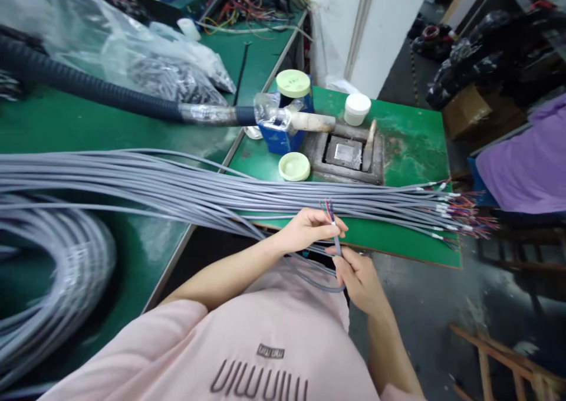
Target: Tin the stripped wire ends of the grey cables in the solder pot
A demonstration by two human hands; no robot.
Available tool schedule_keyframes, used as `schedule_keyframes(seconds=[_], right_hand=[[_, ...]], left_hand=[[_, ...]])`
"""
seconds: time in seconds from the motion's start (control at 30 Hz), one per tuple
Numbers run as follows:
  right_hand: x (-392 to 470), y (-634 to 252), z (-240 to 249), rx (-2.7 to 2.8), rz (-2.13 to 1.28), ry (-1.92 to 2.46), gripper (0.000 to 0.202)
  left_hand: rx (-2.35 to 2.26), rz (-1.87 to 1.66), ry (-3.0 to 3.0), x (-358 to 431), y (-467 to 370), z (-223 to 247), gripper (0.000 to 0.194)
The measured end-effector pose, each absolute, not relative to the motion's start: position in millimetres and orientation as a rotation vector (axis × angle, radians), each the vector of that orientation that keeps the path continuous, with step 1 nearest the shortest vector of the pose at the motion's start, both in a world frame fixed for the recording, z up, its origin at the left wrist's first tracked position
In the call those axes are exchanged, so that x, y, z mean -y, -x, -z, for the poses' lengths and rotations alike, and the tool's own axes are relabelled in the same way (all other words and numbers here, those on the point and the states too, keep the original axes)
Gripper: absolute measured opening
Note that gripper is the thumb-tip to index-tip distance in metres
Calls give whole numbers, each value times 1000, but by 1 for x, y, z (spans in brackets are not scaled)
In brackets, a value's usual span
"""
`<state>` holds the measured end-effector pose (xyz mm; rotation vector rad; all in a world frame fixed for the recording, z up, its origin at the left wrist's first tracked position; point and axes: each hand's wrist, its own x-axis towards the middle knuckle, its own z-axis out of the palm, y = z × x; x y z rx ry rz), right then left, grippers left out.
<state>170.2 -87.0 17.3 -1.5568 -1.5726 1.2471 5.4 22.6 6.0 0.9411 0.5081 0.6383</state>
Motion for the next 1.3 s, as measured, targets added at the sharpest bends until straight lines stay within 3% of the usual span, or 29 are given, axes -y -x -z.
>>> schedule_keyframes(seconds=[0.43, 0.67, 0.93, 1.3], right_hand=[[66, -155, -7, 1401, -1252, 1512, 27], [68, -144, 14, 1122, -1958, 902, 49], [51, -120, -1, 1463, -1071, 1470, 26], [47, -110, -1, 1611, -921, 1583, 26]], left_hand=[[-573, -804, -713, -13, 2, 4, 36], [-363, -632, -662, -11, 7, 9, 33], [-639, -1162, -836, -12, 19, 3, 22], [-751, -1247, -865, -10, 24, -3, 19]])
